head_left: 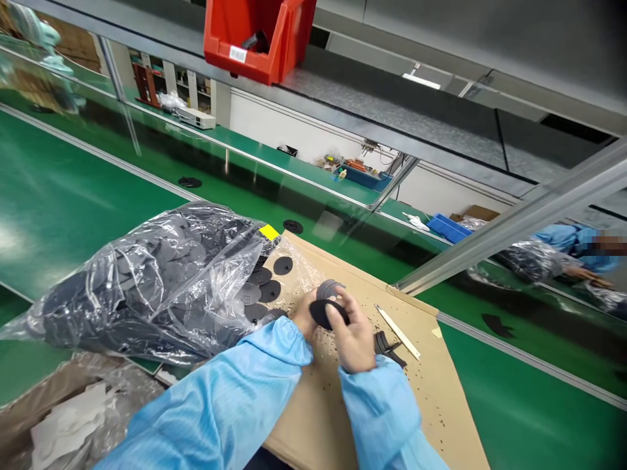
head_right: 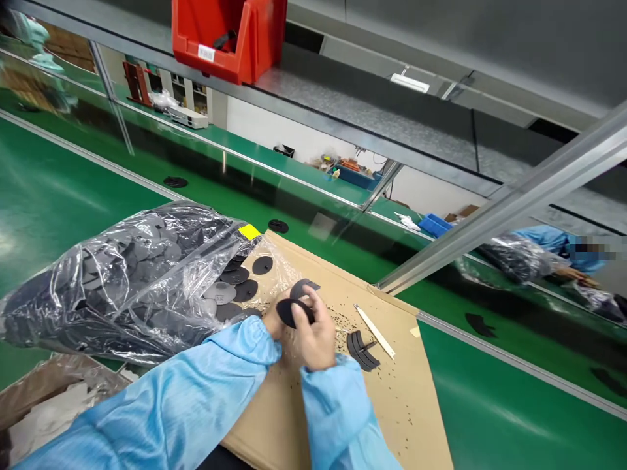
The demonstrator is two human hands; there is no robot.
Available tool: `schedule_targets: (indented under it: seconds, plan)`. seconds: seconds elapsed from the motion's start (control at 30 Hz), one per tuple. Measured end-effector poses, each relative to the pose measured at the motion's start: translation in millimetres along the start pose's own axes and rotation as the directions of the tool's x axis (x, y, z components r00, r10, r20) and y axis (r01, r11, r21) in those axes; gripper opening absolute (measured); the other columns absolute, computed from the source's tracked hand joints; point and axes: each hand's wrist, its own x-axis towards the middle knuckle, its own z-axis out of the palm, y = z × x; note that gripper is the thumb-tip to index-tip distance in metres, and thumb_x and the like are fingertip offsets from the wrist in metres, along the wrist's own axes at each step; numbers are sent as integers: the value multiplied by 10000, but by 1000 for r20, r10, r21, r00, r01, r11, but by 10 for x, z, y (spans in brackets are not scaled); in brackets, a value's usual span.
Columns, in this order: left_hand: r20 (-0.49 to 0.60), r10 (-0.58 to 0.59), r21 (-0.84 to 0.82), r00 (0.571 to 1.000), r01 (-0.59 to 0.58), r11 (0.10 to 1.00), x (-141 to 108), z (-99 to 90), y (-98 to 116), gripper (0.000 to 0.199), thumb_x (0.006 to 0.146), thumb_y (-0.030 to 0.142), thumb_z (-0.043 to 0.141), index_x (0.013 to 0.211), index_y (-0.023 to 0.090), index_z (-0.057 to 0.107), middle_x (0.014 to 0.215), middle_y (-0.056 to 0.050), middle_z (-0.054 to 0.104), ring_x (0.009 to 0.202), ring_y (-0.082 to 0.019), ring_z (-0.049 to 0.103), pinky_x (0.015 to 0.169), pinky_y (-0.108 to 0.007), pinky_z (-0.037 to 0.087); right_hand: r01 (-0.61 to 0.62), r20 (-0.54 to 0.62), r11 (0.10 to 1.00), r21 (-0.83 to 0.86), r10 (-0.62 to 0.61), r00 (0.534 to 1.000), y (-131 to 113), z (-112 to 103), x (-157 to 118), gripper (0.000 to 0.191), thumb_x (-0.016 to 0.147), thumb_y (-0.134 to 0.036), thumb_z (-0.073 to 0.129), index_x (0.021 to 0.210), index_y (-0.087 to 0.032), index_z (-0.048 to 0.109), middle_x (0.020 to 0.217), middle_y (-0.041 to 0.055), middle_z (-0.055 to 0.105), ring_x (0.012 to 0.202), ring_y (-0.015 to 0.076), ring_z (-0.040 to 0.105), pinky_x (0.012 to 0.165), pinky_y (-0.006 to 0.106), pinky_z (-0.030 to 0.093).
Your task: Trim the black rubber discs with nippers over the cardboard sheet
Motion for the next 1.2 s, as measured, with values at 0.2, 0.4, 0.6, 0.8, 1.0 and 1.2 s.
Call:
schedule_targets:
  seconds: [0.2,0.4,0.6,0.8,1.0,1.2]
  plan:
    - [4,-139,14,990,139,990,-21,1,-28,544,647,504,793,973,98,638,841,-113,672,718,-215,626,624,-299,483,-90,-415,965,246,188,890,602,-420,-78,425,745,-514,731,913,-140,621,862,72,660,805,194,618,774,350,522]
    - [92,-109,52,990,104,993,-112,43,-12,688,620,513,846,1132,103,638,1018,-129,670,862,-233,639,678,-289,521,-147,-325,950,275,236,916,655,-394,-59,461,702,-545,744,853,-140,581,769,61,638,686,169,603,664,307,532]
    - [107,-76,115,991,64,991,-145,51,-72,600,657,411,851,1128,106,640,1062,-129,661,897,-237,639,739,-317,541,-193,-260,962,192,240,935,635,-404,-85,450,731,-558,710,837,-138,590,730,62,625,622,160,568,598,296,517]
    - [84,-103,106,991,94,990,-159,42,-34,552,609,345,883,1045,87,664,1006,-121,676,913,-230,633,855,-341,512,-191,-131,981,-48,183,974,556,-486,-125,473,848,-605,557,855,-136,615,675,38,594,575,145,514,538,260,432]
    - [119,-131,105,984,118,987,-181,40,29,524,544,317,908,957,86,682,947,-108,674,858,-211,618,810,-313,502,-85,89,964,-253,111,990,451,-595,-109,568,906,-621,396,613,-151,526,582,32,511,565,150,468,530,265,334]
    - [123,-111,110,986,97,989,-172,30,33,523,538,323,910,940,82,677,937,-107,669,854,-210,611,824,-318,487,-139,73,965,-224,158,985,519,-600,-107,575,859,-642,465,589,-138,524,544,15,453,532,126,410,493,237,292]
